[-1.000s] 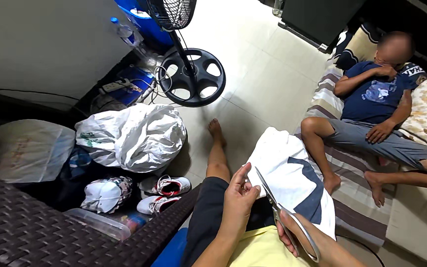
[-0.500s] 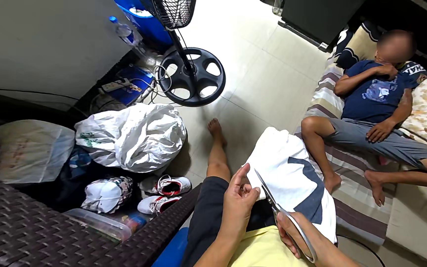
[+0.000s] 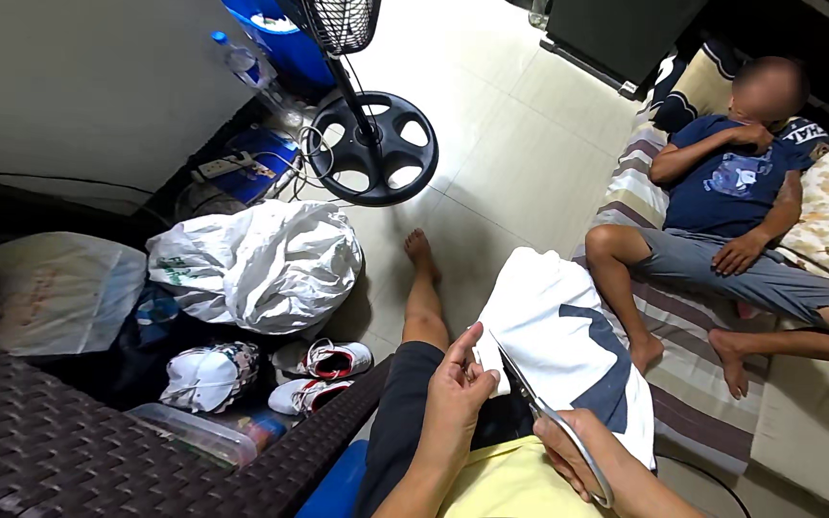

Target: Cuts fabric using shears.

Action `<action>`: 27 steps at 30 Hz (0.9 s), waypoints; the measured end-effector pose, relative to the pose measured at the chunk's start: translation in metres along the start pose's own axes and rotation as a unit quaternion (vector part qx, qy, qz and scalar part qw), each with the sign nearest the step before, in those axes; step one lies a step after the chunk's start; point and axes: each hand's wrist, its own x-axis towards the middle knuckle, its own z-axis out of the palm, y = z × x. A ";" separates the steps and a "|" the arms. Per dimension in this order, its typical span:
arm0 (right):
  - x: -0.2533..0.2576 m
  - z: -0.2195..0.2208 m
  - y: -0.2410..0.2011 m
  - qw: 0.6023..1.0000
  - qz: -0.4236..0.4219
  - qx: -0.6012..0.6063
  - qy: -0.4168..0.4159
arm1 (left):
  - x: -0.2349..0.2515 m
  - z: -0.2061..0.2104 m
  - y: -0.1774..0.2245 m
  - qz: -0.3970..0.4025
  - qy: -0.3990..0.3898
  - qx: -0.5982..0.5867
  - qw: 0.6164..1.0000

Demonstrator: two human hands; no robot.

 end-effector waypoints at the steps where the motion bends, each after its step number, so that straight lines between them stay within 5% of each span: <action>1: 0.000 0.000 0.000 1.000 0.001 -0.003 0.000 | -0.001 -0.001 0.001 -0.005 -0.002 -0.001 1.000; 12: -0.007 -0.012 -0.011 0.993 0.080 0.017 -0.088 | -0.008 -0.008 0.001 -0.036 -0.025 -0.027 0.999; 27: 0.011 0.001 -0.017 0.993 0.107 0.014 -0.037 | -0.027 0.003 -0.004 -0.075 -0.031 0.013 0.997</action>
